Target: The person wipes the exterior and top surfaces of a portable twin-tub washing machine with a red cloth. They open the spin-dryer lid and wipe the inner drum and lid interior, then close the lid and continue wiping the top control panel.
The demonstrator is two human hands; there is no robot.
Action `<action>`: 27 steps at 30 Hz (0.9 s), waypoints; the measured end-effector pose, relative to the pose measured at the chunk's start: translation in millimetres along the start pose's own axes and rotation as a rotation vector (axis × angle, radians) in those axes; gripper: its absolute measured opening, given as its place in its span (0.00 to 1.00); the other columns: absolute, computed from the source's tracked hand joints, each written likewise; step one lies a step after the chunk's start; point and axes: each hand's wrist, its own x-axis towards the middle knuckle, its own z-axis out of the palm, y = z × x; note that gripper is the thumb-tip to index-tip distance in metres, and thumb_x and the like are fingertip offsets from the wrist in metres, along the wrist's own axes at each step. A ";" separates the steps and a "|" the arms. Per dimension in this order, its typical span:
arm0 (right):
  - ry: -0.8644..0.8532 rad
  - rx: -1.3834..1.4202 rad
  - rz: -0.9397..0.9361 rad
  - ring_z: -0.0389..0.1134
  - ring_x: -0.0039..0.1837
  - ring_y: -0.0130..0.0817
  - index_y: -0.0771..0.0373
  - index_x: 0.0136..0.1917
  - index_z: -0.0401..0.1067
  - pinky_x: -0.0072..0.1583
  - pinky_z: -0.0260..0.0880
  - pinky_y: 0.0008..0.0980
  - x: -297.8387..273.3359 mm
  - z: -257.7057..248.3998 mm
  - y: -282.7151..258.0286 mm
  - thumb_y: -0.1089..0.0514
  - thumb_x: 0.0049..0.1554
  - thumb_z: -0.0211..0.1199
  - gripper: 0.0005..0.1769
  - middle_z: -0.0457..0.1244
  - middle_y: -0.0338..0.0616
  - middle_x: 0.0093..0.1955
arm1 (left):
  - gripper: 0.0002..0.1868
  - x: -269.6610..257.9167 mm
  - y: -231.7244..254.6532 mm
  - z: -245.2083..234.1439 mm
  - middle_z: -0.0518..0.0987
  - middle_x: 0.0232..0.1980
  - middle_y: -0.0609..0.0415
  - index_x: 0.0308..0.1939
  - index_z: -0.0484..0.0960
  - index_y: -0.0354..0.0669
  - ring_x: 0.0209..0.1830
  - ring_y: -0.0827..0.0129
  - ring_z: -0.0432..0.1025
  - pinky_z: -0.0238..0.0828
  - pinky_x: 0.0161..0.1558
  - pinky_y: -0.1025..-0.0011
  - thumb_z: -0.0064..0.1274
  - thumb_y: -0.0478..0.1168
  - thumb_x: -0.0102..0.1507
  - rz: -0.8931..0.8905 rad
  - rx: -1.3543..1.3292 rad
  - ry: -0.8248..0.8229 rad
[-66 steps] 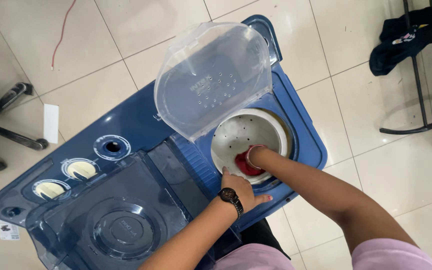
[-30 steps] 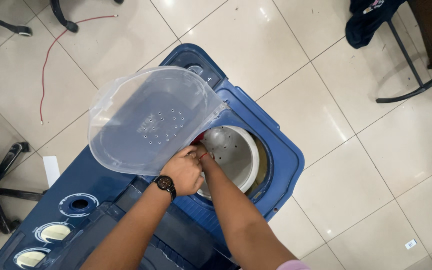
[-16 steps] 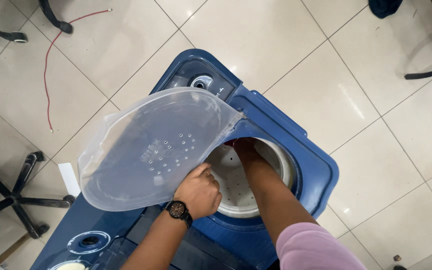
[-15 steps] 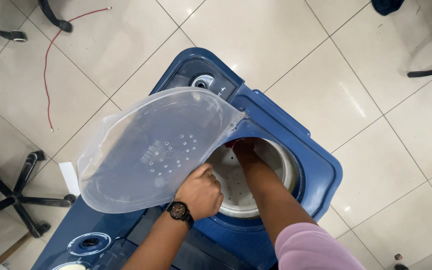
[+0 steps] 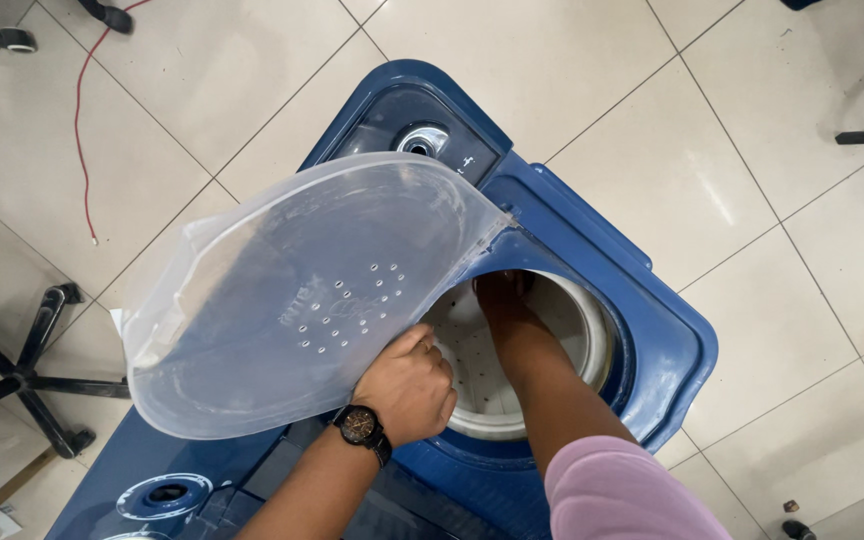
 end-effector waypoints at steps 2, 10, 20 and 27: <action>-0.174 -0.171 -0.044 0.68 0.44 0.36 0.60 0.57 0.70 0.45 0.68 0.34 -32.0 19.8 17.5 0.51 0.64 0.52 0.15 0.68 0.44 0.47 | 0.18 -0.5 0.7 0.1 0.84 0.34 0.44 0.23 0.86 0.38 0.52 0.57 0.75 0.50 0.70 0.62 0.51 0.48 0.58 -0.002 0.010 0.018; -0.240 -0.202 -0.160 0.68 0.42 0.34 0.60 0.56 0.69 0.43 0.67 0.32 -15.9 32.0 -1.6 0.50 0.64 0.53 0.14 0.67 0.43 0.46 | 0.16 -0.4 -3.2 3.0 0.84 0.33 0.45 0.23 0.86 0.39 0.51 0.56 0.75 0.52 0.70 0.63 0.52 0.47 0.55 0.021 -0.001 0.075; -0.307 -0.594 0.119 0.67 0.40 0.32 0.58 0.56 0.68 0.40 0.66 0.30 -76.8 -5.0 60.9 0.50 0.63 0.54 0.13 0.67 0.41 0.44 | 0.15 -4.0 -2.1 0.0 0.82 0.30 0.46 0.23 0.85 0.40 0.47 0.58 0.75 0.54 0.68 0.65 0.52 0.46 0.56 0.042 0.046 0.037; -0.362 0.533 0.264 0.67 0.38 0.31 0.58 0.55 0.68 0.38 0.65 0.29 -95.5 -12.4 -27.0 0.50 0.63 0.54 0.12 0.67 0.40 0.42 | 0.13 -10.9 7.0 -11.1 0.82 0.31 0.47 0.26 0.85 0.39 0.47 0.56 0.74 0.56 0.66 0.64 0.54 0.46 0.53 0.056 0.036 0.145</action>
